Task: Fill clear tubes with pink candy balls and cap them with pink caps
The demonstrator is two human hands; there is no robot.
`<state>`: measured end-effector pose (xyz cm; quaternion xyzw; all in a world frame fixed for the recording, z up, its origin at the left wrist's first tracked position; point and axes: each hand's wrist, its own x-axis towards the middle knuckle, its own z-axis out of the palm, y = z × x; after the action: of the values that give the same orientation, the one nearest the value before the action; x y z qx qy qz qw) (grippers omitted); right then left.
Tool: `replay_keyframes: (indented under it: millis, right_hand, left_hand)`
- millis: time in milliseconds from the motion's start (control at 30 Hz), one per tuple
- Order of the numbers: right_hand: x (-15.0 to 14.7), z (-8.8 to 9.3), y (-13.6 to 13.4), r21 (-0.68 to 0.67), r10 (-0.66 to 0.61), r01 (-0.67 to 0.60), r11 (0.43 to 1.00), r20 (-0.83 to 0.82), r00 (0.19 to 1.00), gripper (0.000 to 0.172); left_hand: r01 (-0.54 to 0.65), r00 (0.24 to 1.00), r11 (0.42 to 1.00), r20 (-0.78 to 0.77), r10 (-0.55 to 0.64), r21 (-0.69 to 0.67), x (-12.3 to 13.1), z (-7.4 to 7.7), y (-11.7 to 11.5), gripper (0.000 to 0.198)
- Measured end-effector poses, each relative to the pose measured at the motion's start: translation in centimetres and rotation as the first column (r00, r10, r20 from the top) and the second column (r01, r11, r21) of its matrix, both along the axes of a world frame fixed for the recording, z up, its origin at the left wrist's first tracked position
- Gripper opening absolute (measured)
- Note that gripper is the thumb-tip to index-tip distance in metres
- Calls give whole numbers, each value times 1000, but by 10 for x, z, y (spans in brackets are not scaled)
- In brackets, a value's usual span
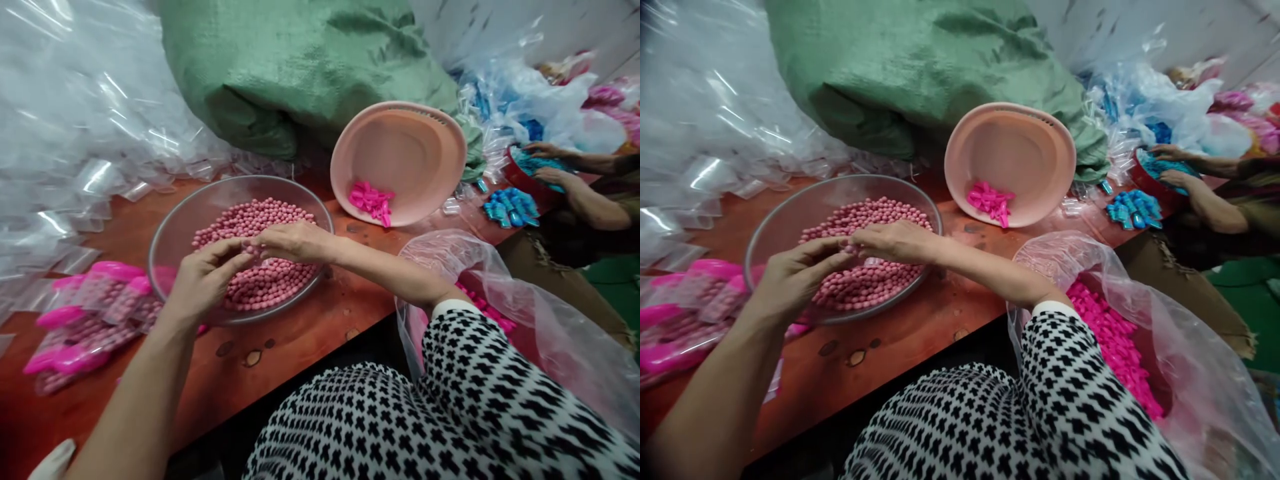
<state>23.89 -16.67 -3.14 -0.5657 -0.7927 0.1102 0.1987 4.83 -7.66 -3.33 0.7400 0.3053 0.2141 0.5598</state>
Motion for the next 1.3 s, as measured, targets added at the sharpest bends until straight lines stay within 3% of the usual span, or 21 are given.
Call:
replay_keyframes:
  millis: [100, 233, 333, 400, 467, 533, 600, 633, 700, 833, 1000, 1067, 1100, 1167, 1233, 1300]
  right_hand:
    - [-2, 1, -5, -39, 49, -50, 998, -26, 998, 25]
    - [-4, 0, -12, -71, -52, 48, 996, -54, 997, 24]
    - [6, -3, -25, 6, -164, 165, 986, -80, 983, 21]
    - [24, -3, -41, 109, -312, 322, 940, -95, 945, 23]
    - [51, -3, -63, 153, -565, 572, 806, -93, 820, 24]
    - [83, -3, -87, 101, -823, 817, 568, 31, 568, 26]
    - [112, -7, -108, -14, -915, 944, 329, 243, 323, 28]
    - [124, -10, -116, -68, -919, 970, 234, 310, 244, 30]
    - [139, -18, -125, -167, -909, 972, 167, 356, 217, 30]
    - [144, -31, -128, -215, -896, 955, 204, 351, 271, 28]
    - [137, -30, -138, -113, -833, 963, 244, 484, 268, 37]
    - [134, -26, -139, -60, -884, 963, 261, 386, 264, 38]
    - [131, -22, -136, -25, -921, 952, 306, 244, 303, 38]
    - [115, -10, -124, -6, -876, 883, 470, -120, 466, 36]
    - [86, 6, -103, -10, -662, 723, 691, -411, 627, 32]
    - [49, 22, -77, 88, -428, 533, 842, -494, 757, 25]
  left_hand:
    - [45, 997, 992, -73, -36, 117, 0, 1, 1, 31]
    - [37, 995, 981, -97, -19, 191, 4, 2, 0, 28]
    - [-9, 997, 992, -72, 17, 122, 5, 2, -2, 29]
    - [-49, 998, 998, -42, 51, 43, 4, 2, -3, 34]
    - [-83, 996, 996, -21, 83, -29, 2, 3, -4, 41]
    - [-97, 995, 987, 5, 98, -126, 2, 5, -5, 46]
    - [-84, 993, 967, 60, 101, -239, 2, 6, -7, 47]
    - [-73, 991, 956, 90, 103, -286, 2, 6, -7, 47]
    - [-48, 985, 935, 140, 103, -350, 4, 4, -8, 46]
    - [0, 974, 922, 209, 87, -386, 5, -2, -10, 43]
    - [6, 963, 959, 260, 71, -284, 2, -3, -18, 47]
    - [11, 960, 966, 274, 62, -258, 1, -2, -19, 50]
    - [29, 957, 969, 286, 43, -244, 1, -2, -19, 50]
    - [77, 951, 975, 309, -9, -208, 2, -3, -18, 51]
    - [113, 947, 981, 315, -59, -158, 3, -5, -17, 48]
    - [123, 949, 988, 303, -88, -98, 2, -7, -18, 45]
